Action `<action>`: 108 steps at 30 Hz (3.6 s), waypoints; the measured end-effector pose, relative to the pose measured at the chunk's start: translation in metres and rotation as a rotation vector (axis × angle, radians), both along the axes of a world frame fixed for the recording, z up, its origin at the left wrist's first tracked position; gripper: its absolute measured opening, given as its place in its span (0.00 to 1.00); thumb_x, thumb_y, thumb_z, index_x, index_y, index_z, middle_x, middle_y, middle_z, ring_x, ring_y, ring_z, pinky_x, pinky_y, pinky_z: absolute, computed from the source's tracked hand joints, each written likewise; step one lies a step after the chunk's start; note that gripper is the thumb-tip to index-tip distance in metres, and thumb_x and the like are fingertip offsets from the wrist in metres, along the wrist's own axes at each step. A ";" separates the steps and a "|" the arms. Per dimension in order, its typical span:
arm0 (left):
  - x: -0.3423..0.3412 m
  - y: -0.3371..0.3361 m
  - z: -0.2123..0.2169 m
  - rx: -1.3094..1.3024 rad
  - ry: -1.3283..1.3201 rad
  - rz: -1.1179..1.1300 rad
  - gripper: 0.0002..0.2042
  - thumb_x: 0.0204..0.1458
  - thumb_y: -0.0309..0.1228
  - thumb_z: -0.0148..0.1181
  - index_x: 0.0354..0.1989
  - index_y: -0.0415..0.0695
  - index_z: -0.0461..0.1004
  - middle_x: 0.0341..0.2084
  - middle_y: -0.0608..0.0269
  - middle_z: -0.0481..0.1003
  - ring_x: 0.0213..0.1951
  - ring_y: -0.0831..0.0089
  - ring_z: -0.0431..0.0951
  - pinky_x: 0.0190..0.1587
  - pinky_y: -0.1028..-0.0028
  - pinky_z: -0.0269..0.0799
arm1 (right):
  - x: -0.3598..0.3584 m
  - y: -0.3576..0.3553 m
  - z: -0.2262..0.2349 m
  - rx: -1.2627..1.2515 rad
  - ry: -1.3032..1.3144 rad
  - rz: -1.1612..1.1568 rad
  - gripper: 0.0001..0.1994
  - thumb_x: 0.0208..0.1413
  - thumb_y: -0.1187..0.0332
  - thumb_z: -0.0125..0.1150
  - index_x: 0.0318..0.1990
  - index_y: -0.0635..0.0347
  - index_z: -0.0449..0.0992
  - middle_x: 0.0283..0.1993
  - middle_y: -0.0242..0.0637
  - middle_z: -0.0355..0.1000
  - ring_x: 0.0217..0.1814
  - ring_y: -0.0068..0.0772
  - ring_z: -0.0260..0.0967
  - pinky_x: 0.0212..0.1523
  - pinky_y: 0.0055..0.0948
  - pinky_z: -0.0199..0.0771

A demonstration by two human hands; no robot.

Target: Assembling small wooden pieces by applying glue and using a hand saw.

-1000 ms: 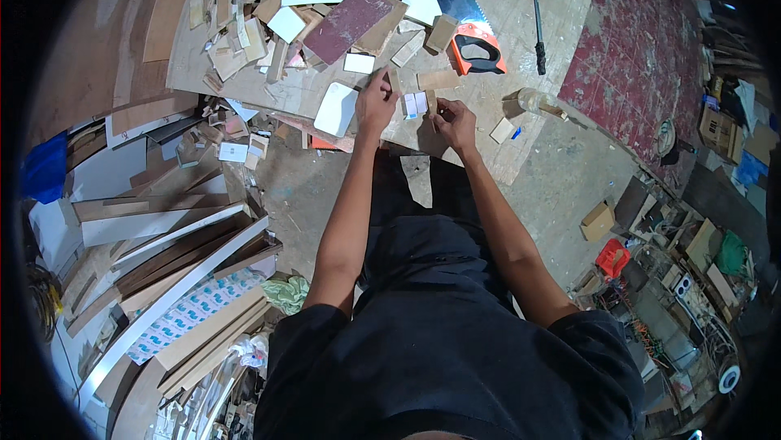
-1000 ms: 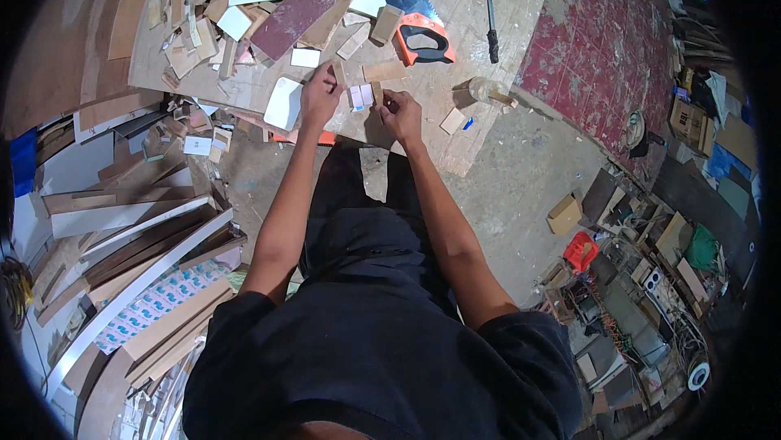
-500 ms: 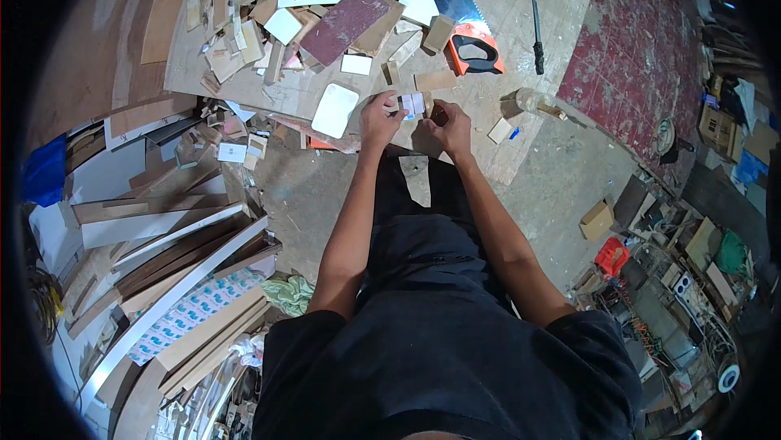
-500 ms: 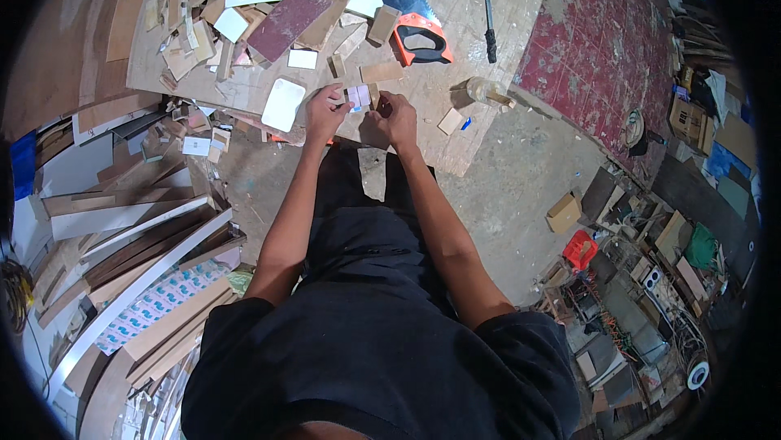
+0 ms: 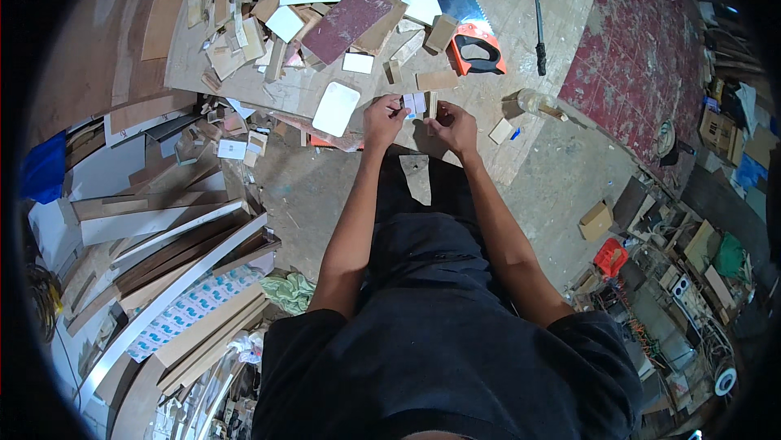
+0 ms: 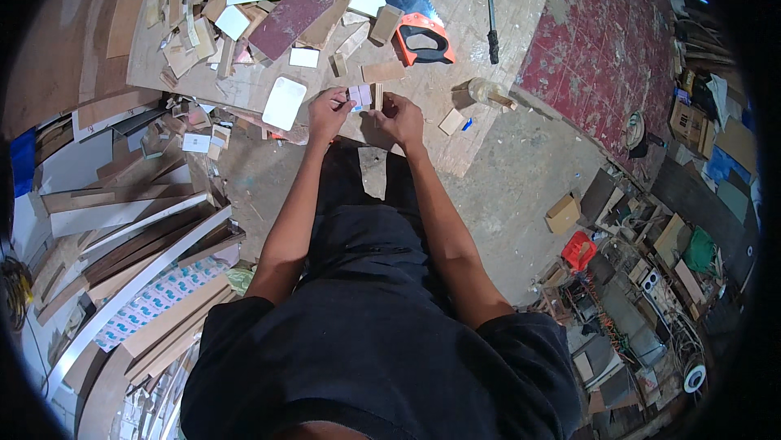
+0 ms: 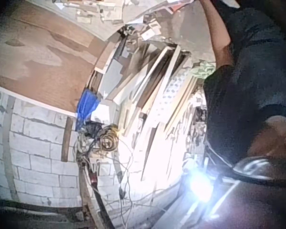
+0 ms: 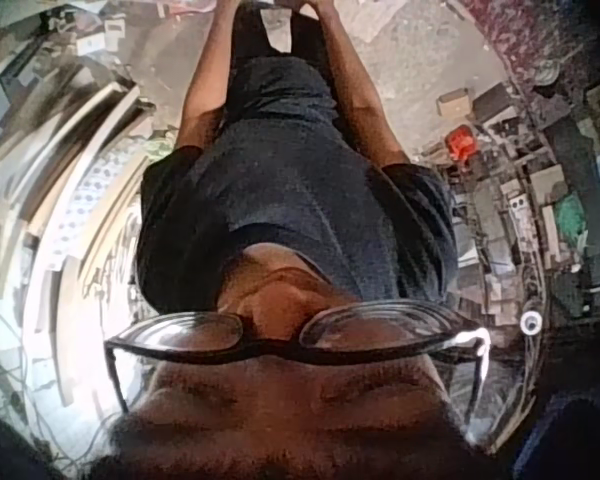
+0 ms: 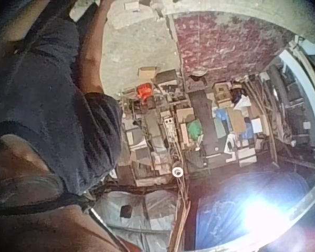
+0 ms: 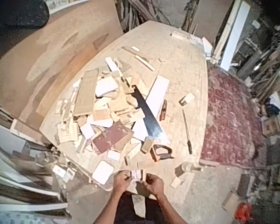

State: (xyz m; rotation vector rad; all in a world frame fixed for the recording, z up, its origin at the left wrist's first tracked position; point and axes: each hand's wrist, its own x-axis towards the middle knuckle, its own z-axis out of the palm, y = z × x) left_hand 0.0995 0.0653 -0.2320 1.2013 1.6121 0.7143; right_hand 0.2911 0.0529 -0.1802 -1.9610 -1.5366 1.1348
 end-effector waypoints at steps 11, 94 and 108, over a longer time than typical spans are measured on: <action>0.006 0.002 0.010 -0.029 0.000 0.010 0.18 0.43 0.29 0.74 0.43 0.42 0.79 0.28 0.56 0.80 0.28 0.67 0.81 0.33 0.70 0.77 | 0.011 -0.004 -0.011 0.082 -0.124 0.066 0.19 0.47 0.67 0.68 0.49 0.59 0.81 0.32 0.43 0.77 0.33 0.39 0.79 0.37 0.33 0.77; 0.030 -0.076 0.017 0.078 0.225 0.438 0.10 0.55 0.27 0.64 0.43 0.37 0.77 0.33 0.59 0.80 0.33 0.75 0.79 0.36 0.75 0.74 | 0.249 -0.055 0.011 0.063 0.036 -0.358 0.43 0.32 0.59 0.84 0.57 0.60 0.65 0.51 0.41 0.71 0.47 0.32 0.72 0.43 0.34 0.75; 0.122 -0.141 0.060 0.055 0.159 0.551 0.08 0.54 0.29 0.66 0.41 0.41 0.77 0.25 0.63 0.78 0.26 0.78 0.76 0.31 0.76 0.73 | 0.235 0.021 -0.014 0.439 0.277 -0.132 0.32 0.40 0.63 0.78 0.52 0.64 0.71 0.50 0.42 0.72 0.52 0.38 0.71 0.54 0.35 0.71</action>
